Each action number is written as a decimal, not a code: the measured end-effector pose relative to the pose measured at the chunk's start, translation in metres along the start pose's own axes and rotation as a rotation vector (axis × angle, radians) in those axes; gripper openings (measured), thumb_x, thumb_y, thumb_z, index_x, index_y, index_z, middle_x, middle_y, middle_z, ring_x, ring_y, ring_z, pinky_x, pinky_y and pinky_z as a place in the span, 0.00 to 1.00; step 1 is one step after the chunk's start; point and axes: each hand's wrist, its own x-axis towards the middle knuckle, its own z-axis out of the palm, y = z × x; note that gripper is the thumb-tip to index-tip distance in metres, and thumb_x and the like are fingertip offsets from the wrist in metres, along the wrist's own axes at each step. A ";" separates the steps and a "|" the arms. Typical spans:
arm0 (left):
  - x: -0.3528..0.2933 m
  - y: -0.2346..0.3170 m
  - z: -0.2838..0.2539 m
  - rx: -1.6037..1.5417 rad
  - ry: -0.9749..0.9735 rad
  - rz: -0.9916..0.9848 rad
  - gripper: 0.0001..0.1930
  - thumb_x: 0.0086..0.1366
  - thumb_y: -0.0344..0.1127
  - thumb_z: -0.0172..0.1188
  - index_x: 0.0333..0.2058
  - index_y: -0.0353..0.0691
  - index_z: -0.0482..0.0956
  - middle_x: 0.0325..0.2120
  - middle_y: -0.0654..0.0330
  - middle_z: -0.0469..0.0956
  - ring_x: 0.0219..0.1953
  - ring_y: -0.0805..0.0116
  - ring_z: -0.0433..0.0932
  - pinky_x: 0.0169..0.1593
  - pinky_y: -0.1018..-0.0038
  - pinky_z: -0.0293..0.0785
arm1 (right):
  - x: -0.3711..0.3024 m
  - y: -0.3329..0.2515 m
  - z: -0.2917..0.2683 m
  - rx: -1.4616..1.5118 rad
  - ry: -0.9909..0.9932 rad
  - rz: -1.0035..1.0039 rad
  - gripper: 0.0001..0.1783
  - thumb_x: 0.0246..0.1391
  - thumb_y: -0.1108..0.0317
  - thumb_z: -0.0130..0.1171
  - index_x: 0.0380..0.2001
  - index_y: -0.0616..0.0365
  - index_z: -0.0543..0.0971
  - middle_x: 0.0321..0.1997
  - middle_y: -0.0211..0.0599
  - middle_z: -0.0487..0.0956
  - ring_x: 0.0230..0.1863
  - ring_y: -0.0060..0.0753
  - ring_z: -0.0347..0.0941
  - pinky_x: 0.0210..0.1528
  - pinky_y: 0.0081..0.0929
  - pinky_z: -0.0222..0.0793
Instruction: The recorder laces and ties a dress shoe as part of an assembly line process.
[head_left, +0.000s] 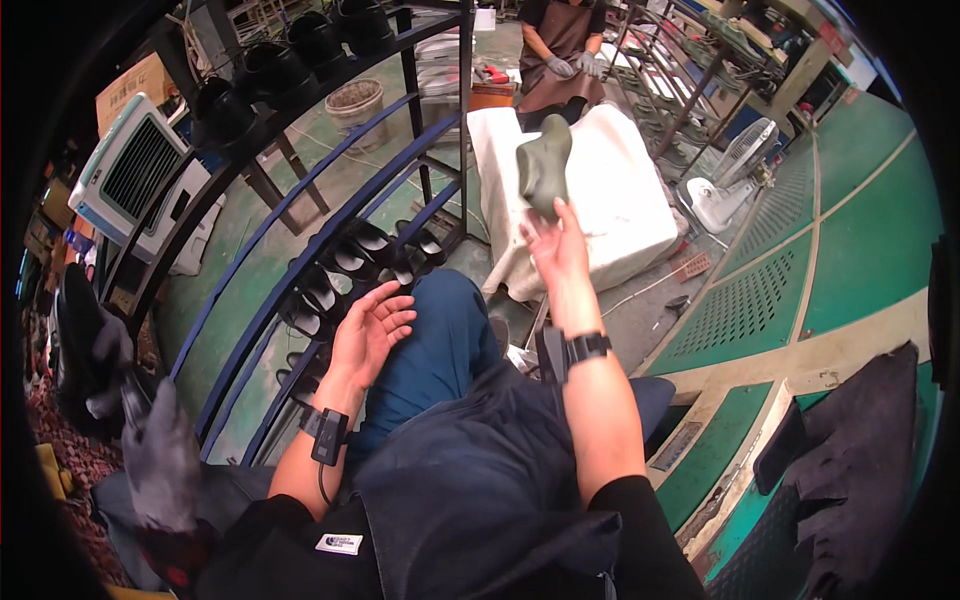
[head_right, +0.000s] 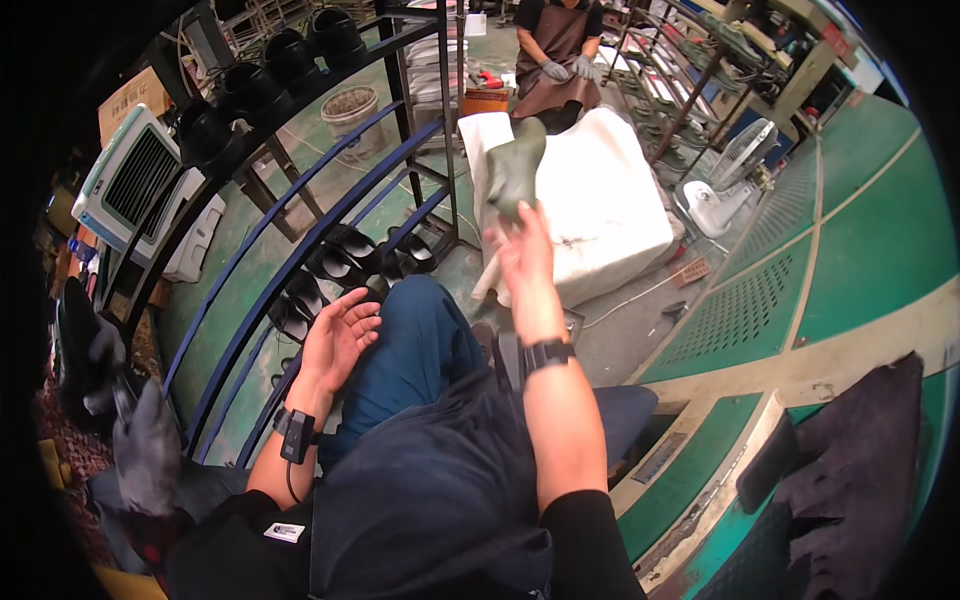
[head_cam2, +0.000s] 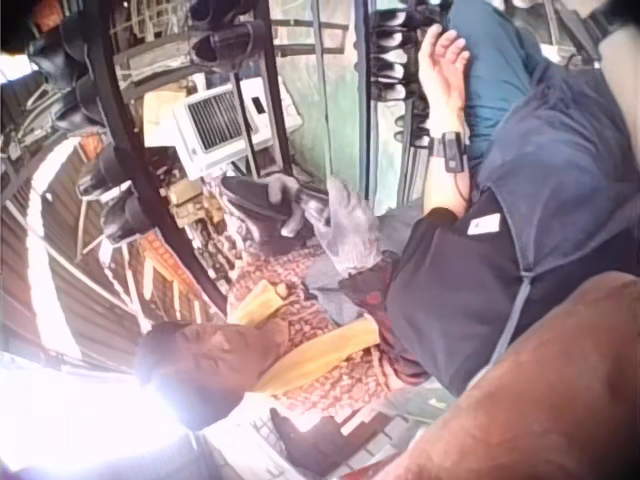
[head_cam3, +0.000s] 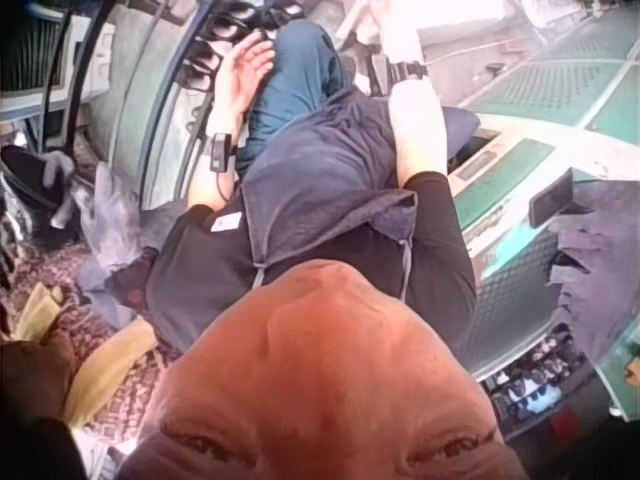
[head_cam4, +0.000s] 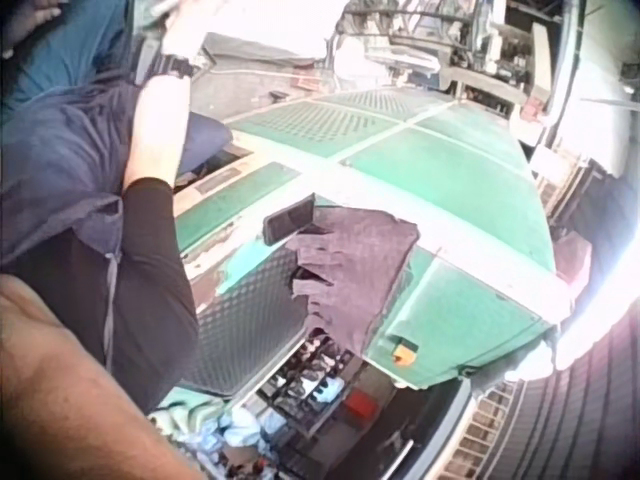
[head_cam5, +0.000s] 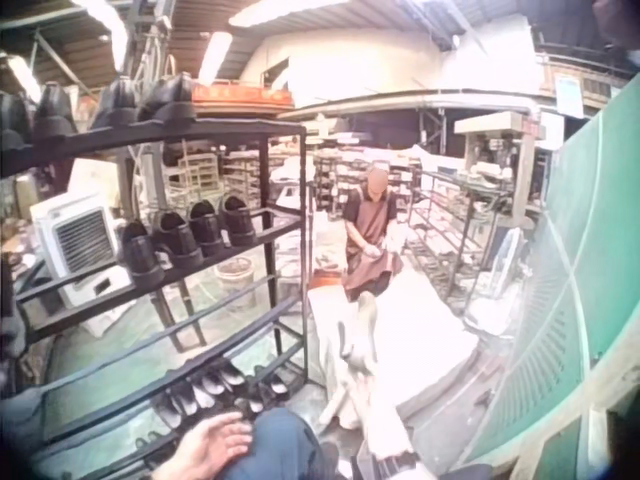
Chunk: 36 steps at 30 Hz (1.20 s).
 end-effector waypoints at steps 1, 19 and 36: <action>0.003 -0.001 0.002 0.011 -0.026 0.001 0.24 0.73 0.47 0.46 0.59 0.36 0.70 0.46 0.53 0.79 0.45 0.64 0.79 0.48 0.69 0.75 | 0.014 0.000 -0.012 -0.006 0.188 -0.011 0.27 0.63 0.63 0.56 0.63 0.53 0.65 0.52 0.40 0.77 0.59 0.40 0.72 0.43 0.41 0.76; 0.079 0.023 0.005 0.280 -0.034 0.220 0.19 0.72 0.37 0.51 0.56 0.35 0.73 0.47 0.55 0.79 0.46 0.66 0.79 0.49 0.73 0.74 | -0.199 -0.163 0.072 -1.078 -0.551 0.569 0.21 0.62 0.69 0.59 0.58 0.61 0.75 0.48 0.37 0.81 0.49 0.24 0.77 0.53 0.25 0.73; 0.249 0.091 -0.206 1.818 0.011 0.401 0.41 0.58 0.49 0.62 0.66 0.34 0.61 0.60 0.40 0.69 0.63 0.44 0.68 0.64 0.58 0.64 | -0.263 -0.189 -0.050 -1.959 -0.268 0.262 0.23 0.57 0.56 0.60 0.54 0.51 0.77 0.45 0.46 0.80 0.48 0.53 0.75 0.49 0.44 0.72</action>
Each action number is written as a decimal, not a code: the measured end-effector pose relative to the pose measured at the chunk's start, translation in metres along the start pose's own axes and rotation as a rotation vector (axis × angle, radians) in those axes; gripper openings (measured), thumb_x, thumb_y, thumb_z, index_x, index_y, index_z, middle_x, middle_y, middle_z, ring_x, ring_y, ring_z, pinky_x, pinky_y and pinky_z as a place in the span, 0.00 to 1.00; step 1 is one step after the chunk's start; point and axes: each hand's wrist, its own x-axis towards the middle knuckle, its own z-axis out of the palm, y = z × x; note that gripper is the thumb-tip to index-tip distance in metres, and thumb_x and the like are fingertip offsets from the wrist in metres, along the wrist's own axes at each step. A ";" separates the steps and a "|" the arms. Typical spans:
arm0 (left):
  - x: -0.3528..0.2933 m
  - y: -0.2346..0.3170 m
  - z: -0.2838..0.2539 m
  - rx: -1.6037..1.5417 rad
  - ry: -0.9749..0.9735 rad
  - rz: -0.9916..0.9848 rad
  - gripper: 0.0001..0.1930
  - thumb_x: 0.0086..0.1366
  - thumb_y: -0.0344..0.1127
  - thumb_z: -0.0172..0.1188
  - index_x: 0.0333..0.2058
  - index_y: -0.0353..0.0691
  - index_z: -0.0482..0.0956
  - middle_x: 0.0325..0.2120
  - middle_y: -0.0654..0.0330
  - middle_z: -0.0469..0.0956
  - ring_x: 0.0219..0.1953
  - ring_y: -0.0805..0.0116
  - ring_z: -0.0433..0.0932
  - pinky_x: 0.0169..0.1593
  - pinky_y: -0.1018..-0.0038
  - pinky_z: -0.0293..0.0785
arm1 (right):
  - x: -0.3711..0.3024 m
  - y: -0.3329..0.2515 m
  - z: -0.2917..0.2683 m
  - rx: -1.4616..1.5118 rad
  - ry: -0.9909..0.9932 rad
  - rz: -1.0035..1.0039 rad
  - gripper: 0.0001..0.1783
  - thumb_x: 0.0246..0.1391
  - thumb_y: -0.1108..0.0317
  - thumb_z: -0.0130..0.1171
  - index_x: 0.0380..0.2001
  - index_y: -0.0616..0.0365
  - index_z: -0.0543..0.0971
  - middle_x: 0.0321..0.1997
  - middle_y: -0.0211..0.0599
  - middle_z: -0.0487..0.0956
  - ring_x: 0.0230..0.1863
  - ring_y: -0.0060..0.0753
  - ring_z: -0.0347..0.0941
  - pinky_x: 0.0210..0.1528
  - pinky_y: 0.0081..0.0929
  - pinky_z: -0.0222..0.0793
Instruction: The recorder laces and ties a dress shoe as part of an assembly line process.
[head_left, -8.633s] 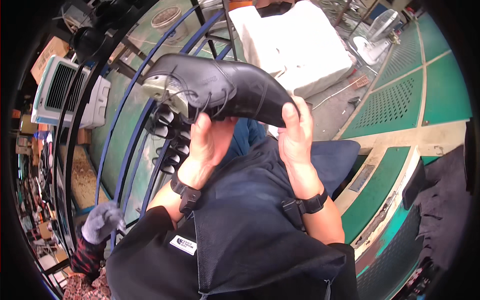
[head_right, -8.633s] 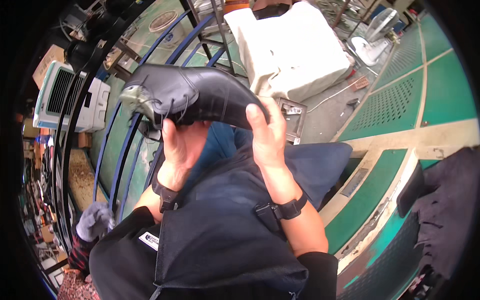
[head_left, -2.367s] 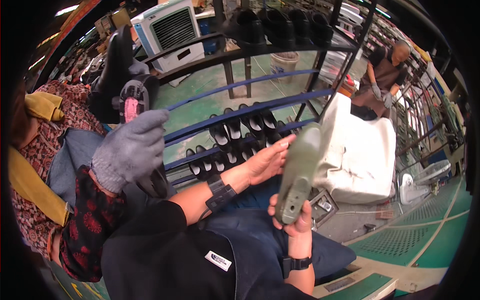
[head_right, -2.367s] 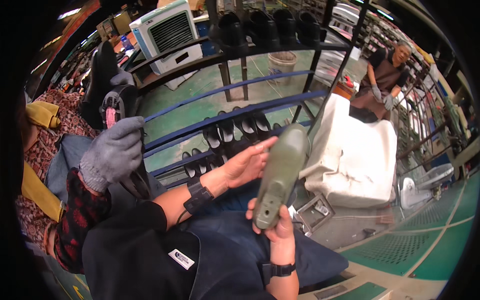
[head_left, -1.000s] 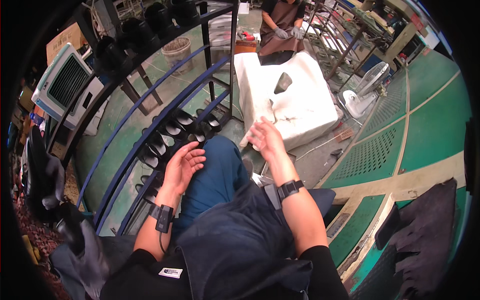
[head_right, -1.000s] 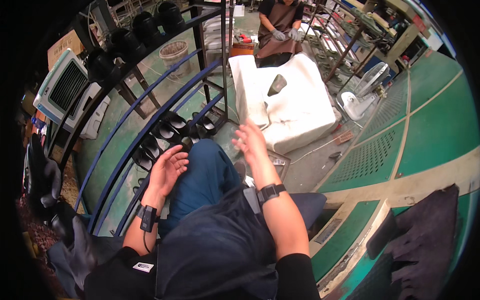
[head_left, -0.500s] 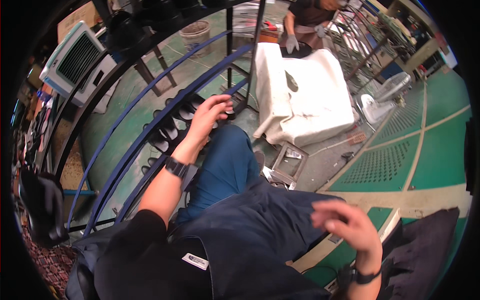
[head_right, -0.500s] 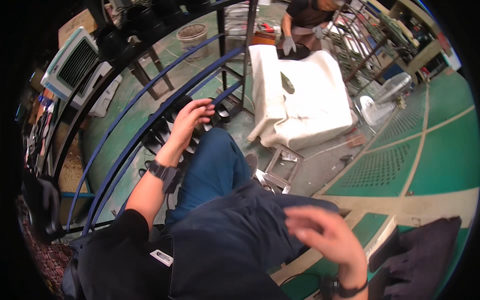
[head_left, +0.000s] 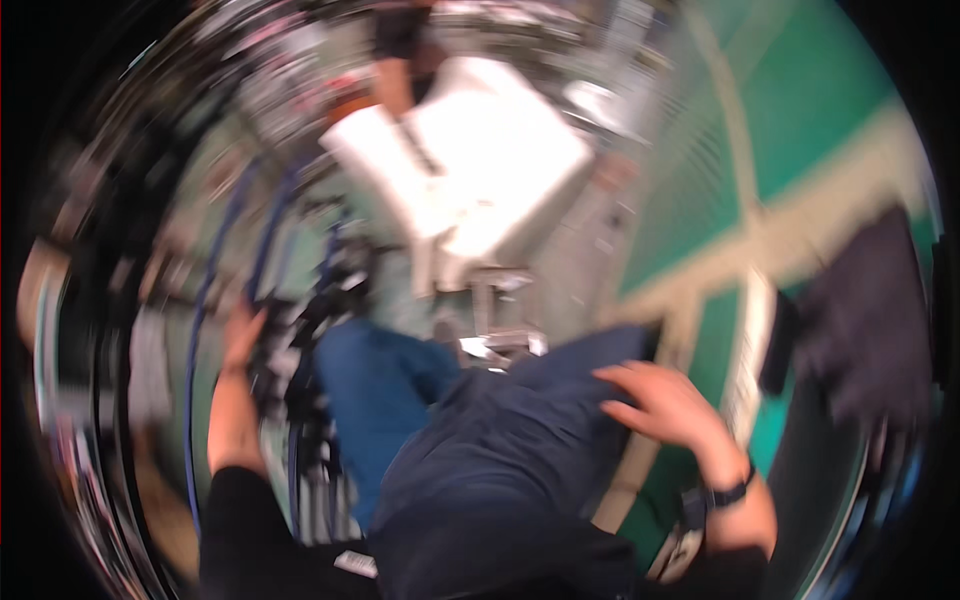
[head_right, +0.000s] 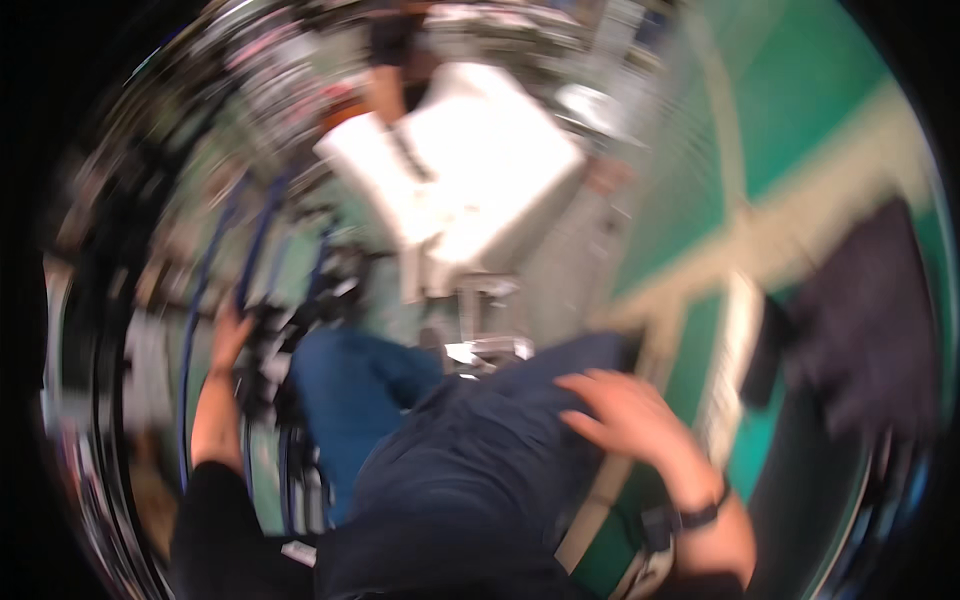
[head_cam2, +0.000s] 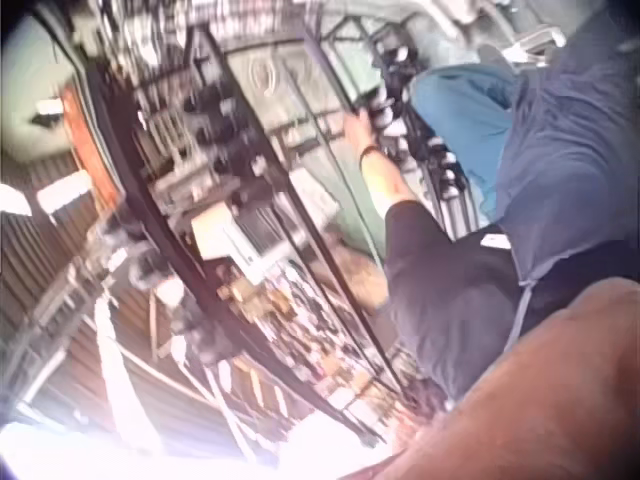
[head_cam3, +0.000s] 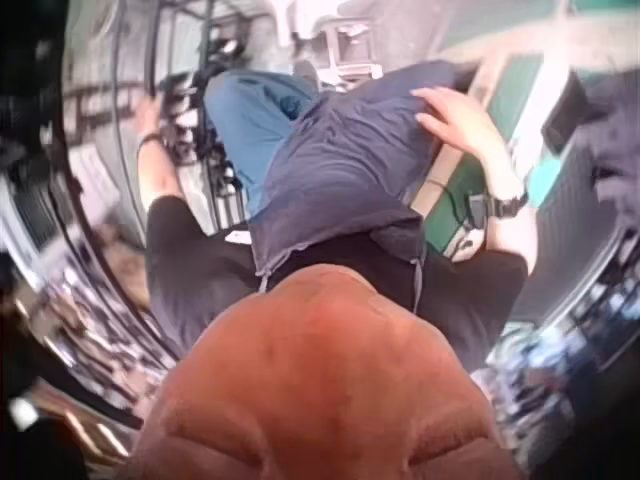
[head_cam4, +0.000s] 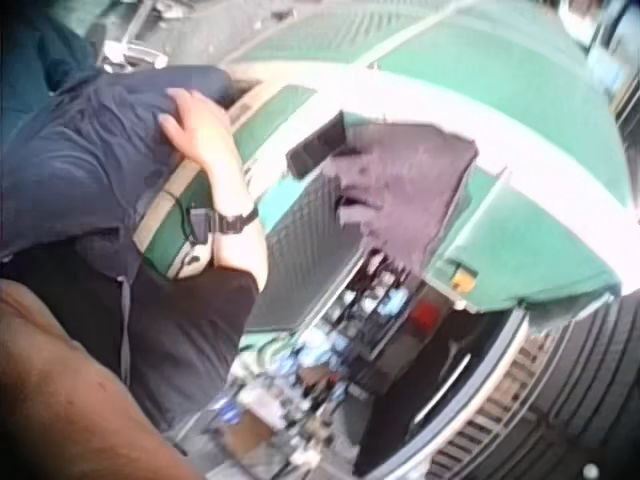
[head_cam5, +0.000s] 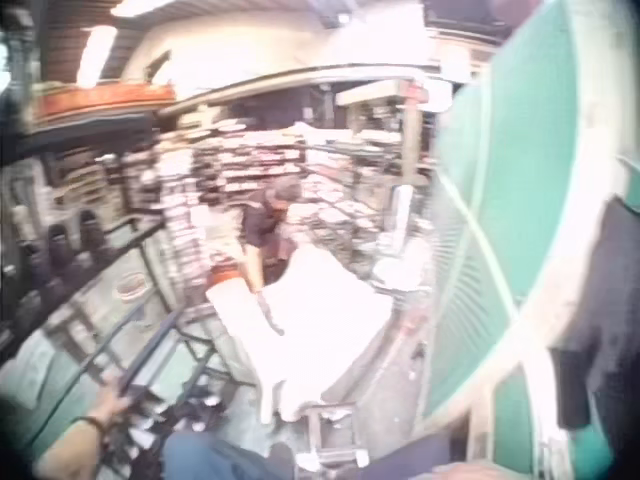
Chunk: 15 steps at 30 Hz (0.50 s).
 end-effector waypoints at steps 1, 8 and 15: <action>0.002 -0.002 0.009 0.060 -0.021 -0.077 0.42 0.58 0.52 0.62 0.66 0.35 0.61 0.60 0.42 0.70 0.63 0.46 0.68 0.64 0.57 0.64 | 0.000 0.008 0.003 -0.030 -0.071 -0.031 0.24 0.57 0.54 0.60 0.54 0.51 0.76 0.45 0.47 0.80 0.49 0.52 0.76 0.48 0.46 0.72; 0.023 -0.016 -0.006 0.281 -0.113 0.006 0.39 0.59 0.39 0.55 0.67 0.30 0.54 0.56 0.36 0.72 0.58 0.41 0.73 0.60 0.58 0.68 | -0.009 0.005 0.008 0.076 -0.291 -0.085 0.29 0.60 0.52 0.57 0.60 0.55 0.73 0.51 0.49 0.80 0.57 0.54 0.73 0.57 0.46 0.68; 0.012 0.012 -0.002 0.469 0.021 -0.113 0.37 0.60 0.43 0.52 0.67 0.36 0.58 0.48 0.37 0.78 0.49 0.38 0.77 0.50 0.52 0.74 | -0.013 0.003 0.011 0.059 -0.328 -0.021 0.28 0.60 0.53 0.57 0.60 0.55 0.72 0.52 0.49 0.79 0.57 0.54 0.73 0.58 0.46 0.67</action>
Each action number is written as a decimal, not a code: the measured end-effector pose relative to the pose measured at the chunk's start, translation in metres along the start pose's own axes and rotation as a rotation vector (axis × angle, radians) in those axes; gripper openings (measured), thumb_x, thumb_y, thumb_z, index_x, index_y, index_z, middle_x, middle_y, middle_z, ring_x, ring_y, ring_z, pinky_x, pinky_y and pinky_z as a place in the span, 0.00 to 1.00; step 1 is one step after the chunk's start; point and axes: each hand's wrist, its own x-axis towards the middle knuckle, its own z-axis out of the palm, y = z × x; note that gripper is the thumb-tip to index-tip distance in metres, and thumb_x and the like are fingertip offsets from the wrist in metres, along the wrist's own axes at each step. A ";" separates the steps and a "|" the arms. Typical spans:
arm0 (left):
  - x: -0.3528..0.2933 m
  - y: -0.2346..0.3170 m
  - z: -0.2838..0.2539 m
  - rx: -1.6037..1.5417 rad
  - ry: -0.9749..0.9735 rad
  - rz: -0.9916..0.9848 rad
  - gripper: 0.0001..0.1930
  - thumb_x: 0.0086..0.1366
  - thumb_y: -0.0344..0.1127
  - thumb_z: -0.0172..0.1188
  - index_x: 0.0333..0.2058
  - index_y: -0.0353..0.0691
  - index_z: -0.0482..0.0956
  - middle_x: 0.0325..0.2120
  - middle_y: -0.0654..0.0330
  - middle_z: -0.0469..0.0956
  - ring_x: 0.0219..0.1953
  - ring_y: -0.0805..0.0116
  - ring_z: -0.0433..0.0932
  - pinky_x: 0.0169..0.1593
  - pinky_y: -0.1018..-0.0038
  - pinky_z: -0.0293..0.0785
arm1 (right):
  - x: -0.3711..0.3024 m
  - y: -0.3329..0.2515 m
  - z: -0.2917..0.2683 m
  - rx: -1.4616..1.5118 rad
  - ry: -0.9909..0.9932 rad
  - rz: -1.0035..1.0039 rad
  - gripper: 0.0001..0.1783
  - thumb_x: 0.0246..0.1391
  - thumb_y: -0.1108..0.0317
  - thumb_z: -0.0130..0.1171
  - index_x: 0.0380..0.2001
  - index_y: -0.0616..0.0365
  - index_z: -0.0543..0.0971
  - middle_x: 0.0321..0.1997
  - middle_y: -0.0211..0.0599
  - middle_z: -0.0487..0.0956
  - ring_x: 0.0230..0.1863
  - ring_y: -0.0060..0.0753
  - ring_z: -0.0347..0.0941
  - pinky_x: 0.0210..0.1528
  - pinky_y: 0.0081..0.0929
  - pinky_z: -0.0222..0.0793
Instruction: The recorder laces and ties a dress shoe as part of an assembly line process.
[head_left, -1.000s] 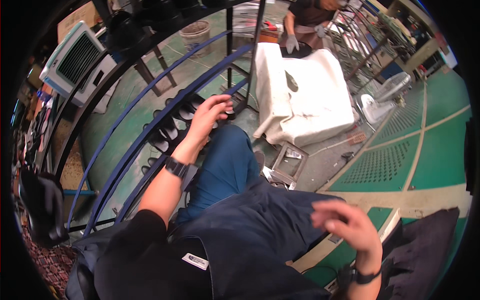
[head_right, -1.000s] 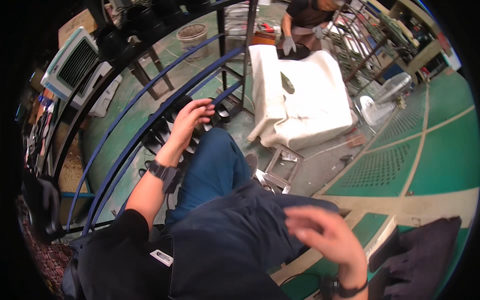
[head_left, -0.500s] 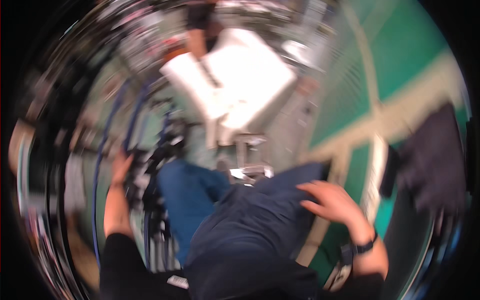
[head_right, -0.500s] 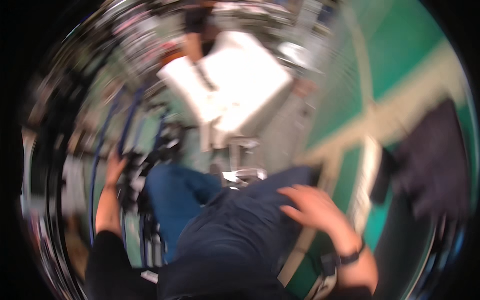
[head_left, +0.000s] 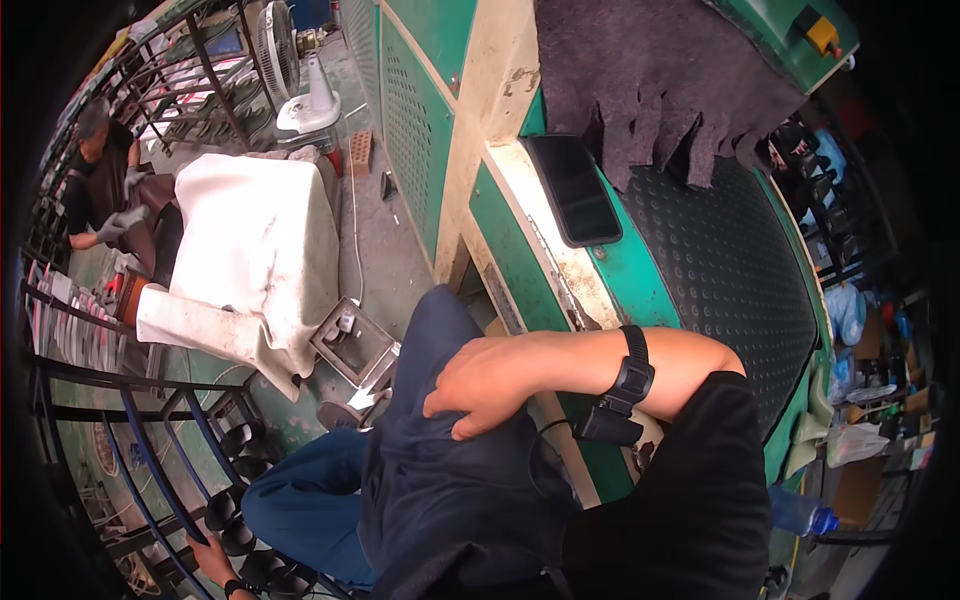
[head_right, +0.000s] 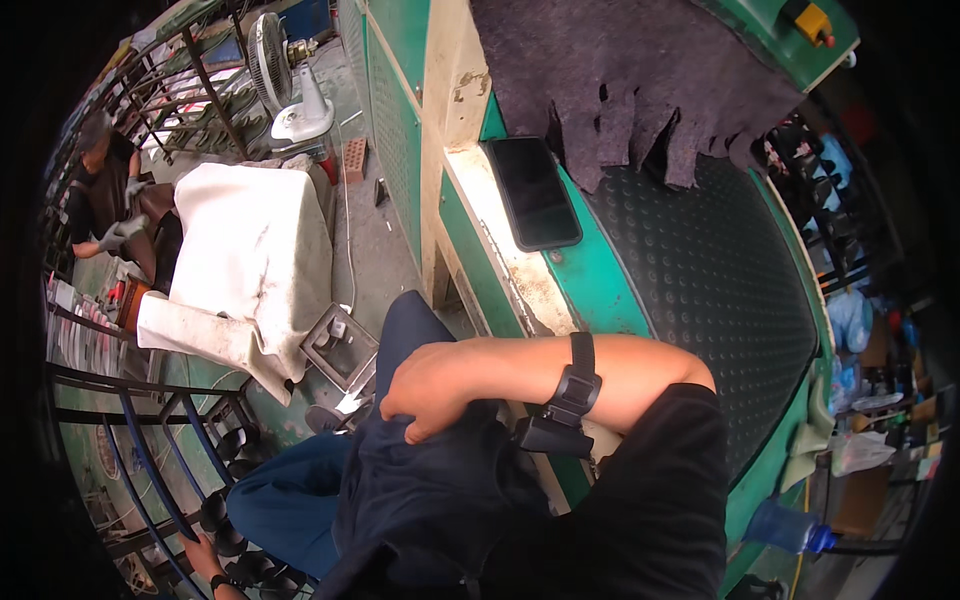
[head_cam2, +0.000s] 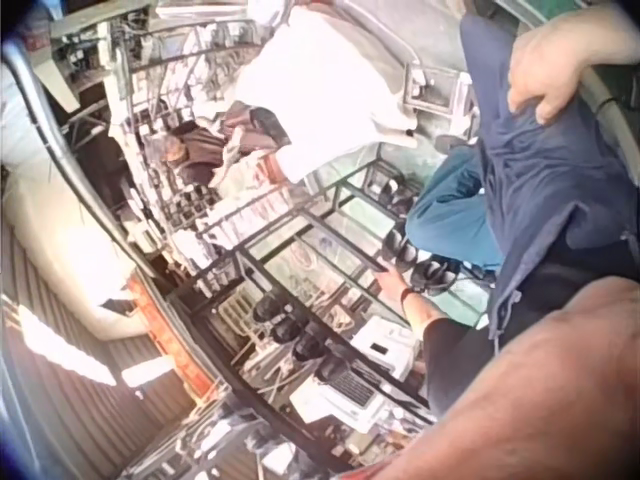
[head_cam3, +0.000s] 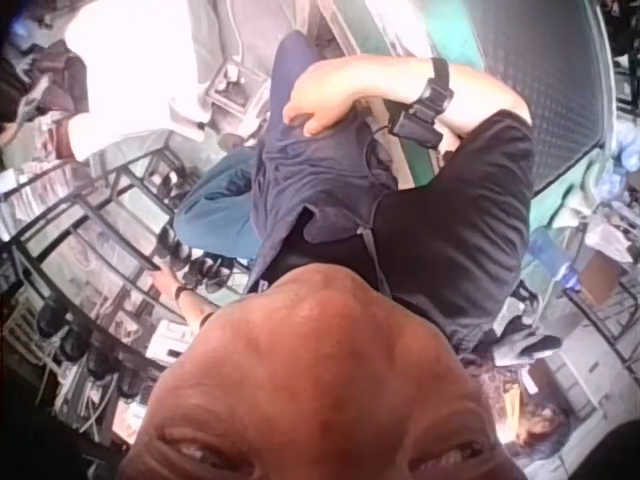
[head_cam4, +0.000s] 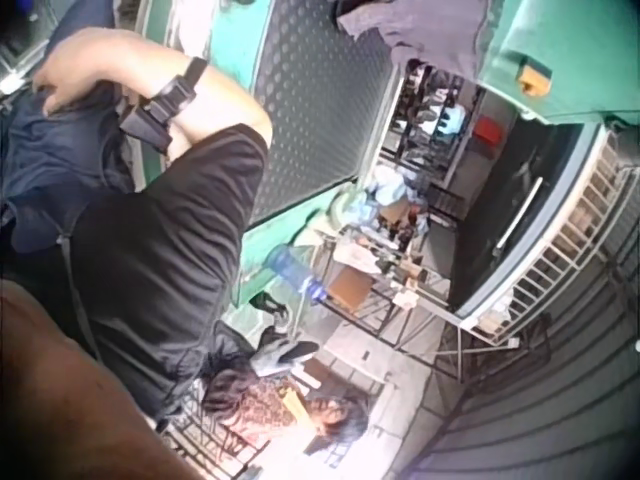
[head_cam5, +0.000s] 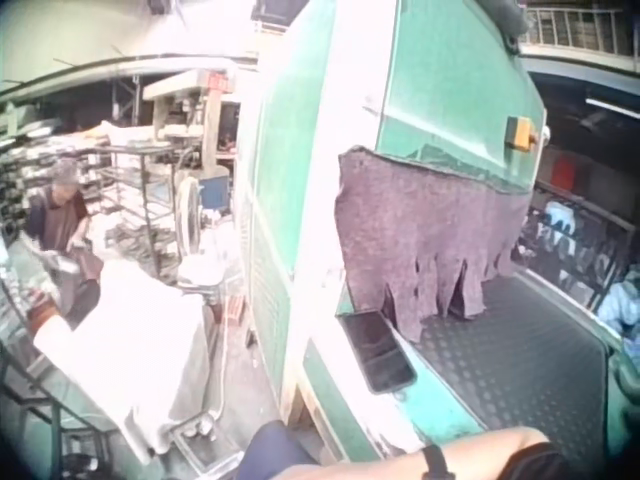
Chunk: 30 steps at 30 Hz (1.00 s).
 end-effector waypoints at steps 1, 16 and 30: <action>-0.002 0.003 -0.005 0.021 -0.012 -0.008 0.36 0.60 0.43 0.51 0.66 0.36 0.59 0.48 0.37 0.78 0.49 0.38 0.77 0.50 0.52 0.74 | 0.000 0.001 0.000 0.016 0.012 -0.010 0.28 0.60 0.53 0.57 0.59 0.56 0.73 0.52 0.49 0.80 0.57 0.54 0.73 0.58 0.46 0.67; -0.014 0.011 -0.013 -0.048 0.050 -0.042 0.32 0.61 0.44 0.58 0.62 0.38 0.65 0.44 0.38 0.79 0.47 0.38 0.78 0.48 0.49 0.75 | 0.003 0.005 -0.004 -0.054 0.047 -0.037 0.28 0.60 0.49 0.57 0.58 0.51 0.74 0.47 0.48 0.81 0.52 0.53 0.76 0.53 0.46 0.71; -0.031 0.049 -0.043 -0.056 -0.030 -0.156 0.29 0.54 0.43 0.58 0.55 0.37 0.70 0.38 0.42 0.82 0.43 0.43 0.81 0.46 0.51 0.76 | -0.001 -0.013 -0.010 -0.072 0.005 0.015 0.30 0.60 0.46 0.56 0.59 0.50 0.74 0.41 0.47 0.80 0.45 0.53 0.77 0.47 0.41 0.72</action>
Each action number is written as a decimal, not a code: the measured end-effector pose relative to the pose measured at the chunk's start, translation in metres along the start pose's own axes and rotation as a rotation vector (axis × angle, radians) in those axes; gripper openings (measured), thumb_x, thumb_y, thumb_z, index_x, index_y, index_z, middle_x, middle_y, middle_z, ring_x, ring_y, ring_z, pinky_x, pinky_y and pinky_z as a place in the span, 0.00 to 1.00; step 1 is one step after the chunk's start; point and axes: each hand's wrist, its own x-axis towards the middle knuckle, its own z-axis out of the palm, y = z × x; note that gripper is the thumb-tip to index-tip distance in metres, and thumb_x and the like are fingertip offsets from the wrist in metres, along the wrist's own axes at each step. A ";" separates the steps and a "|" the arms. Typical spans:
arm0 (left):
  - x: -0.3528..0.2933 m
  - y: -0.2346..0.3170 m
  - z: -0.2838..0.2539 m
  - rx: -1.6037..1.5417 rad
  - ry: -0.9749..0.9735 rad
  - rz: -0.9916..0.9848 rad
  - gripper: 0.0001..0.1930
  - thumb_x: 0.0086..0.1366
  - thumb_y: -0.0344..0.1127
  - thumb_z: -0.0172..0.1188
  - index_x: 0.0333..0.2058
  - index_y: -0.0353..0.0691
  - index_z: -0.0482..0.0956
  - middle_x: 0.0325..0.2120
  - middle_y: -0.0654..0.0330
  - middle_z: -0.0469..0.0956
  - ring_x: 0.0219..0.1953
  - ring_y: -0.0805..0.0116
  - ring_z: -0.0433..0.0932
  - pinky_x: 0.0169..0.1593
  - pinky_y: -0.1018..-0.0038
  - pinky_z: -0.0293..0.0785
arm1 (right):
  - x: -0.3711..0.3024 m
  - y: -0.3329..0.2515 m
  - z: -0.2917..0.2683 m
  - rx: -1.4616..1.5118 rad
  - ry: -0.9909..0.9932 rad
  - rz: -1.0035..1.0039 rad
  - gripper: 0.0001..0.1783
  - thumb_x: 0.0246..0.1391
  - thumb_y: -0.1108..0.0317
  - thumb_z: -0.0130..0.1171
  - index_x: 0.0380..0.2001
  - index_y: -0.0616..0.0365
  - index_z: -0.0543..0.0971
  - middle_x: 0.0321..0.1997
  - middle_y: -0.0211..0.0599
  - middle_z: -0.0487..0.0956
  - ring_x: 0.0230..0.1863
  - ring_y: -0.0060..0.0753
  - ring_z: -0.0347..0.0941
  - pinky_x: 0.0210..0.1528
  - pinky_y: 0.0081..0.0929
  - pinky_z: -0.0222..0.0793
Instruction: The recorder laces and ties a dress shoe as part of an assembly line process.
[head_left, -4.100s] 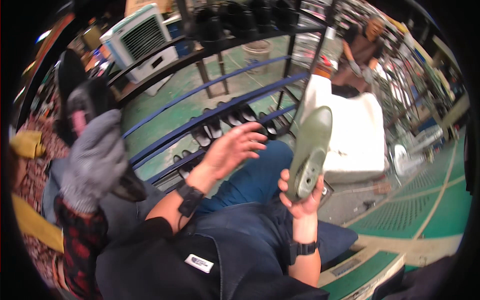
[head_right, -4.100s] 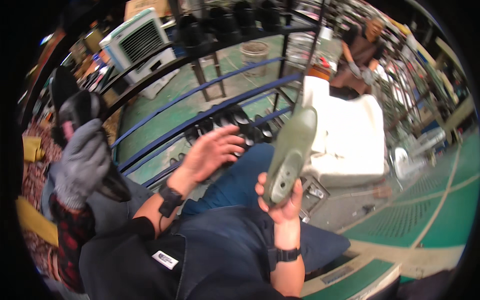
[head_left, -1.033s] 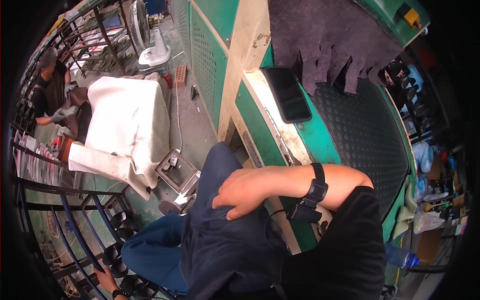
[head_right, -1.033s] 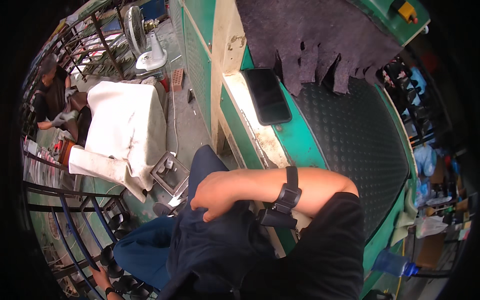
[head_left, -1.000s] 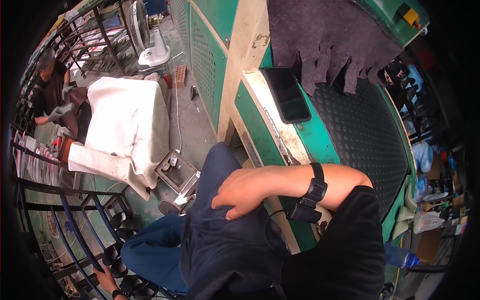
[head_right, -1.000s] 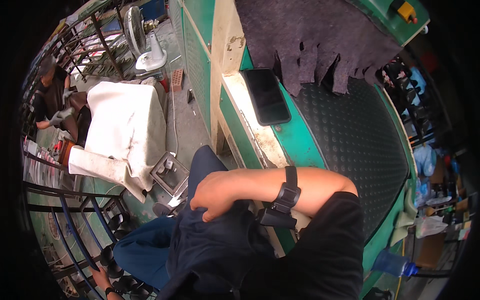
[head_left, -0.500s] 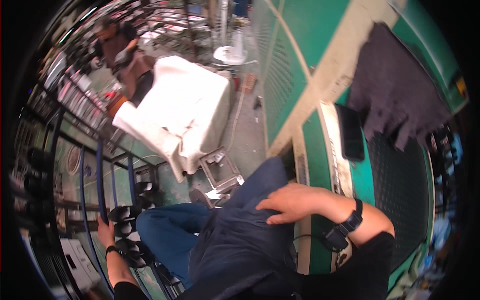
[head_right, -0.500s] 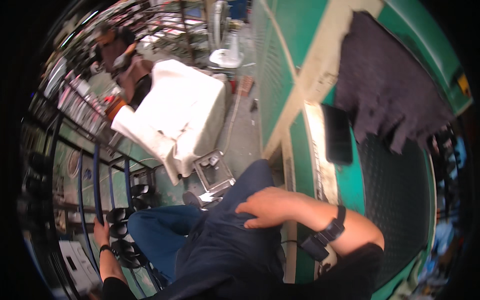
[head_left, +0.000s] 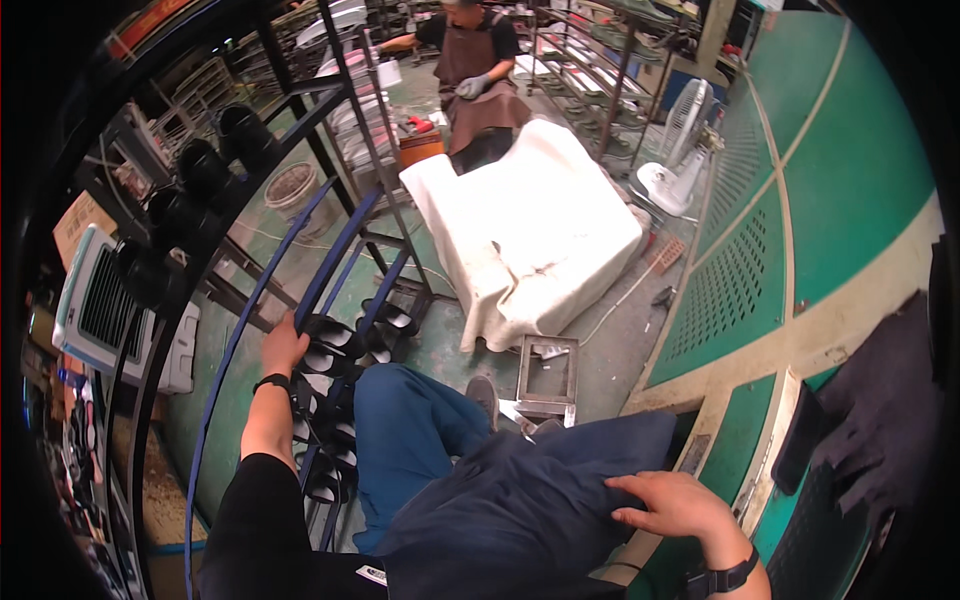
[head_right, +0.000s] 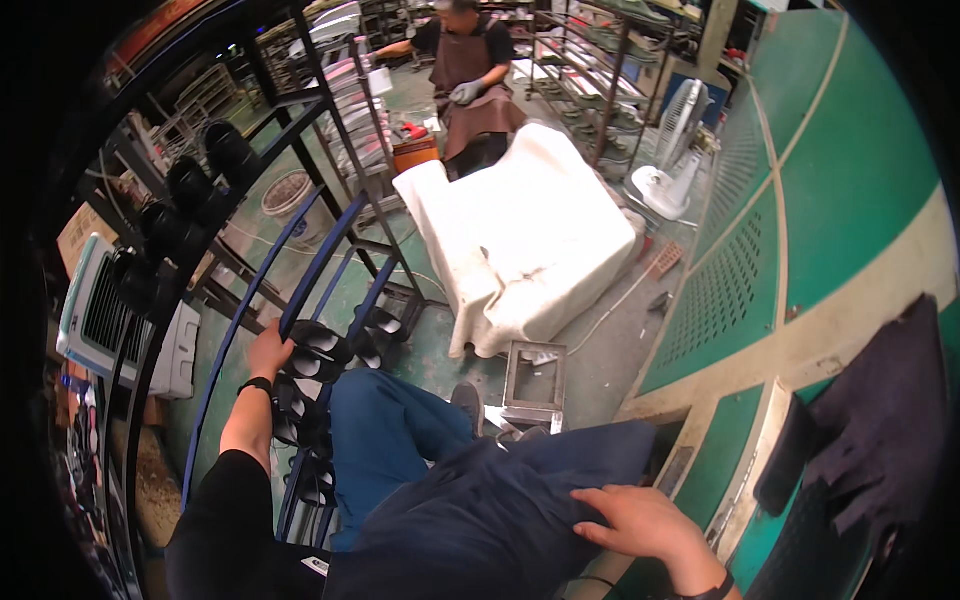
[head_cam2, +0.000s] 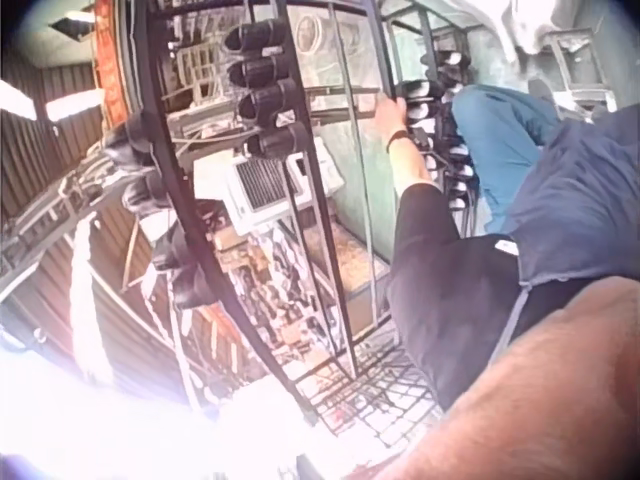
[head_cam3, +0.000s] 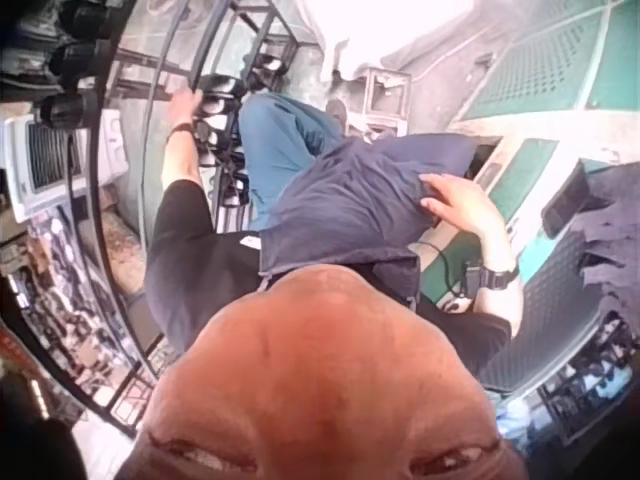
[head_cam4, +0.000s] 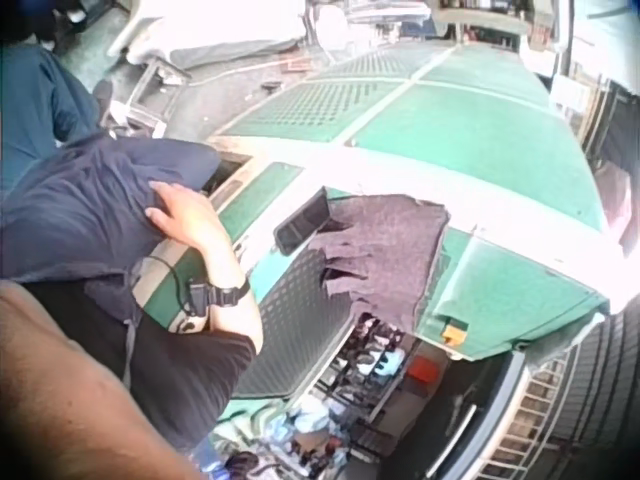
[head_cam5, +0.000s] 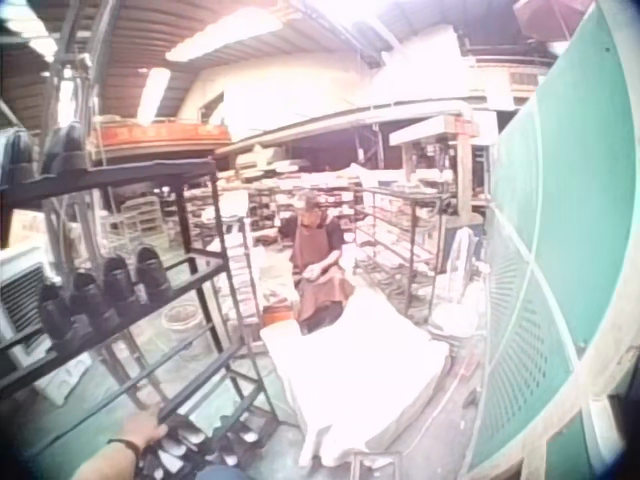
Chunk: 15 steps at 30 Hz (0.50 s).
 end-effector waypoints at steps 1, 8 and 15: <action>-0.002 -0.002 -0.003 0.001 0.005 -0.019 0.29 0.54 0.43 0.58 0.55 0.37 0.70 0.38 0.42 0.82 0.43 0.43 0.81 0.46 0.51 0.76 | 0.001 -0.001 -0.001 -0.012 -0.005 -0.015 0.30 0.60 0.46 0.56 0.59 0.50 0.74 0.41 0.47 0.80 0.45 0.53 0.77 0.47 0.41 0.72; -0.005 0.000 -0.007 0.012 -0.017 -0.027 0.30 0.54 0.43 0.58 0.55 0.37 0.71 0.39 0.43 0.82 0.42 0.45 0.81 0.46 0.52 0.77 | 0.003 0.003 -0.002 -0.009 -0.025 -0.005 0.30 0.61 0.45 0.54 0.61 0.50 0.72 0.45 0.47 0.80 0.49 0.52 0.77 0.49 0.42 0.73; -0.001 -0.002 -0.001 0.010 0.005 -0.002 0.31 0.54 0.42 0.58 0.57 0.36 0.69 0.38 0.42 0.82 0.42 0.44 0.81 0.46 0.52 0.77 | 0.003 0.004 -0.001 -0.005 -0.012 -0.013 0.30 0.61 0.45 0.54 0.61 0.50 0.72 0.44 0.46 0.80 0.49 0.52 0.77 0.49 0.42 0.73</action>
